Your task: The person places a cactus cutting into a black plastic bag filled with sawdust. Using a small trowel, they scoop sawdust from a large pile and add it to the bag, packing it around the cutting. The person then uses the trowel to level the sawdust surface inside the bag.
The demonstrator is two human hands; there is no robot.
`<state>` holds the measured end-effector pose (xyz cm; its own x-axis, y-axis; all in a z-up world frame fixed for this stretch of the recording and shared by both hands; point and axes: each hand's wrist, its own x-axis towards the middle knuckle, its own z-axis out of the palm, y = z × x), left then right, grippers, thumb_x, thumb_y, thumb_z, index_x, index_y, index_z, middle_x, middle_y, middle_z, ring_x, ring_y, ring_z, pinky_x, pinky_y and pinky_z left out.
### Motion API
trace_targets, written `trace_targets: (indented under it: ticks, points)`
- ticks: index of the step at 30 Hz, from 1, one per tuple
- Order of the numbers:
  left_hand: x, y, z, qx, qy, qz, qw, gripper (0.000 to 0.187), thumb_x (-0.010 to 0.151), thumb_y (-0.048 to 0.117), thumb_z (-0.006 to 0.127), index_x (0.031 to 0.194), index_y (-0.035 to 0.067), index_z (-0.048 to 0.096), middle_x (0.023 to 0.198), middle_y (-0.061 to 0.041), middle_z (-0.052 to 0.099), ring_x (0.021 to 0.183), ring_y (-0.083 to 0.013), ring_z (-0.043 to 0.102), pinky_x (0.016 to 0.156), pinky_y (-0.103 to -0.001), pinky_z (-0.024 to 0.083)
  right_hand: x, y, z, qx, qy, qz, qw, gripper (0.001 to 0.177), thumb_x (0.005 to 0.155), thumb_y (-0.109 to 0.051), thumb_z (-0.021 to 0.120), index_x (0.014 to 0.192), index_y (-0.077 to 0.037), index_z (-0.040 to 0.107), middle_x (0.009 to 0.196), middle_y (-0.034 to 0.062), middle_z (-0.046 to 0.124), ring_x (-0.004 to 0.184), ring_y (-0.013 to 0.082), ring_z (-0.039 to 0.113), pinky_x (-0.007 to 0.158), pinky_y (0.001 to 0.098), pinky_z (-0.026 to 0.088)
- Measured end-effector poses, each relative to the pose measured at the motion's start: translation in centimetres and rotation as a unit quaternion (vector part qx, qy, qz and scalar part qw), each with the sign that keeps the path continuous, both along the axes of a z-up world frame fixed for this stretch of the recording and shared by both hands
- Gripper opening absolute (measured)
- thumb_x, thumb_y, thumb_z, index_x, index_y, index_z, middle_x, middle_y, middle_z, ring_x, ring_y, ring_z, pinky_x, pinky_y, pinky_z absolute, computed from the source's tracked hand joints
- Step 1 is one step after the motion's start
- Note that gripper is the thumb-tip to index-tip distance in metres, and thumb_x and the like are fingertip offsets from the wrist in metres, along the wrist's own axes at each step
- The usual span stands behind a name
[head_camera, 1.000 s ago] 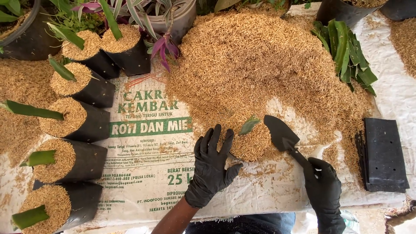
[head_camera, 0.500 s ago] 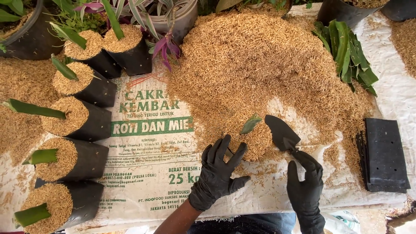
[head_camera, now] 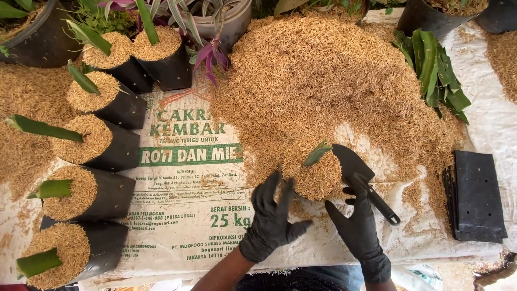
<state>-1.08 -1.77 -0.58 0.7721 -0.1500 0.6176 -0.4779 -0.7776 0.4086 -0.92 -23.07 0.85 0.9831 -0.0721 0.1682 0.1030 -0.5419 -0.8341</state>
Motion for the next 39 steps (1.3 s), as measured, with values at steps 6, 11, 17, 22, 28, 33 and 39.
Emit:
trace_targets:
  ticks: [6,11,17,22,28,33,39]
  points:
    - [2.6,2.1,2.7,-0.147,0.240,-0.017,0.959,0.130,0.075,0.053,0.089,0.159,-0.006,0.010,0.166,-0.033,0.026,0.153,-0.0493,0.031,0.119,-0.052,0.039,2.7,1.6,2.0,0.031,0.217,0.014,0.976,0.091,0.076,-0.017,0.082,0.156,-0.022,0.037,0.130,0.0010,0.064,0.093,0.0198,0.064,0.072,0.0348,0.052]
    - [3.8,1.8,2.0,-0.167,0.301,-0.071,0.936,0.120,0.070,0.044,0.092,0.158,0.001,0.023,0.164,-0.023,0.039,0.134,-0.0427,0.058,0.095,-0.054,0.058,3.7,1.8,-1.2,0.044,0.193,0.055,0.979,0.077,0.070,-0.016,0.088,0.139,-0.011,0.052,0.130,0.0079,0.071,0.119,0.0221,0.066,0.089,0.0381,0.057]
    - [4.1,1.6,-0.4,-0.165,0.308,-0.049,0.936,0.126,0.065,0.047,0.093,0.159,0.002,0.023,0.160,-0.022,0.045,0.126,-0.0435,0.063,0.094,-0.053,0.056,3.7,2.4,-0.1,0.033,0.136,0.080,0.987,0.099,0.071,-0.014,0.086,0.156,-0.011,0.035,0.149,0.0096,0.058,0.139,0.0274,0.053,0.112,0.0424,0.043]
    - [3.1,3.7,2.7,-0.153,0.332,-0.003,0.931,0.129,0.066,0.056,0.089,0.162,0.006,0.018,0.138,-0.017,0.060,0.109,-0.0417,0.071,0.088,-0.054,0.062,4.4,6.0,4.9,-0.025,0.178,0.082,0.980,0.105,0.074,-0.014,0.087,0.162,-0.019,0.029,0.126,0.0121,0.064,0.109,0.0304,0.064,0.089,0.0478,0.054]
    - [2.4,8.0,1.6,-0.037,0.280,0.175,0.943,0.134,0.066,0.076,0.081,0.164,0.008,0.019,0.109,-0.009,0.070,0.094,-0.0318,0.077,0.080,-0.047,0.065,7.8,11.9,7.8,-0.012,0.234,0.162,0.959,0.103,0.074,-0.016,0.088,0.162,-0.020,0.033,0.125,0.0193,0.069,0.100,0.0401,0.068,0.088,0.0564,0.052]
    - [1.9,13.1,2.0,-0.049,0.224,0.302,0.925,0.129,0.071,0.065,0.088,0.164,0.004,0.023,0.094,-0.011,0.072,0.084,-0.0298,0.078,0.074,-0.042,0.065,12.4,18.3,7.5,0.036,0.237,0.287,0.927,0.096,0.078,-0.012,0.085,0.160,-0.017,0.036,0.133,0.0197,0.066,0.104,0.0398,0.070,0.091,0.0552,0.054]
    - [1.8,17.1,1.5,-0.154,0.199,0.338,0.907,0.117,0.082,0.046,0.087,0.161,-0.007,0.019,0.109,-0.021,0.068,0.089,-0.0406,0.075,0.070,-0.053,0.064,15.3,25.3,3.9,0.064,0.221,0.431,0.873,0.097,0.078,-0.003,0.084,0.160,-0.023,0.035,0.148,0.0085,0.058,0.091,0.0290,0.075,0.085,0.0459,0.057]
